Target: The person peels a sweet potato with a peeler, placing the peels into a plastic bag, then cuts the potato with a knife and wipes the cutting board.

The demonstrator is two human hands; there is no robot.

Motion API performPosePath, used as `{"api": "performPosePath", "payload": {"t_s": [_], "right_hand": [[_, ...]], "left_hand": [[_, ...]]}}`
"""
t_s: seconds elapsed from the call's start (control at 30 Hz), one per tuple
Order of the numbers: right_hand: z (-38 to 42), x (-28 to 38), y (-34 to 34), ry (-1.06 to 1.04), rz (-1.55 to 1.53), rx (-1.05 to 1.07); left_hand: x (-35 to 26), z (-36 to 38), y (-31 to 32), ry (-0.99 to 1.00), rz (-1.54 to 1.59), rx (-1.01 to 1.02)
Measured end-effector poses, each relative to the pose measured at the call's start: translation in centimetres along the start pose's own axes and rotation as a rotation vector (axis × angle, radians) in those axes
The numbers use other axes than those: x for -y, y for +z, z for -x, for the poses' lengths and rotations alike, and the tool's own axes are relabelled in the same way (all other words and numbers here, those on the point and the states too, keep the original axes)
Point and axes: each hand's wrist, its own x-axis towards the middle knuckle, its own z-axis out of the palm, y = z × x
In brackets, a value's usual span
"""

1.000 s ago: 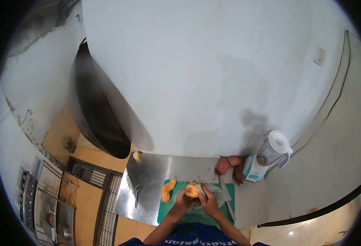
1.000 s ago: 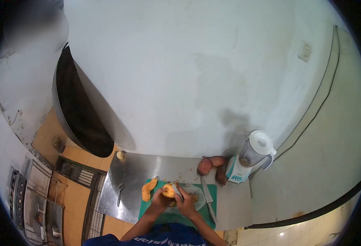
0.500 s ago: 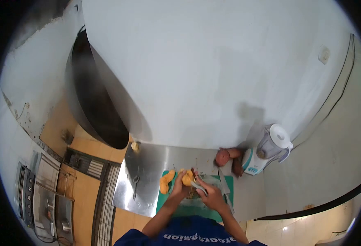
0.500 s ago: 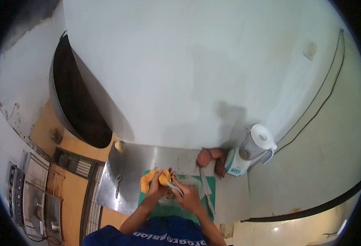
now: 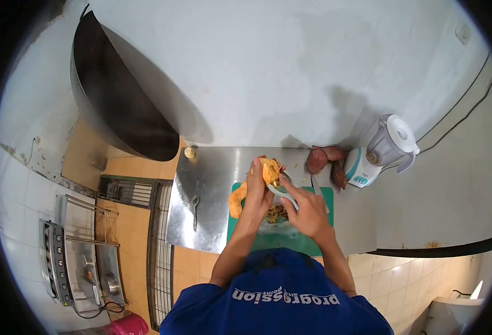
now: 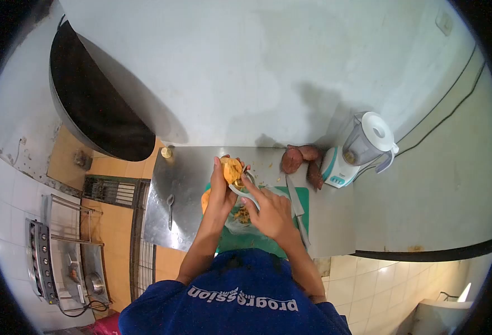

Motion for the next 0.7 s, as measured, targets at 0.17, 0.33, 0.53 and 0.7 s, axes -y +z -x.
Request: {"api": "performPosePath", "payload": {"t_s": [0.17,0.33,0.53,0.7], "right_hand": [[1.4,-1.5,0.6,-0.02,0.229,0.095],[2.7,-3.8,1.6,-0.033,0.153,0.016],[0.2,0.3,0.0,-0.032,0.173,-0.015],[0.1,0.5,0.1,-0.063,0.164,0.006]], "left_hand": [[-1.1,-0.8,-1.0,0.004,0.148,-0.009],[-3.6,-1.1,-1.3,0.096,0.223,-0.02],[-2.3,1.3,-0.2,0.012,0.085,0.056],[-2.0,1.3,-1.8,-0.009,-0.046,0.045]]}}
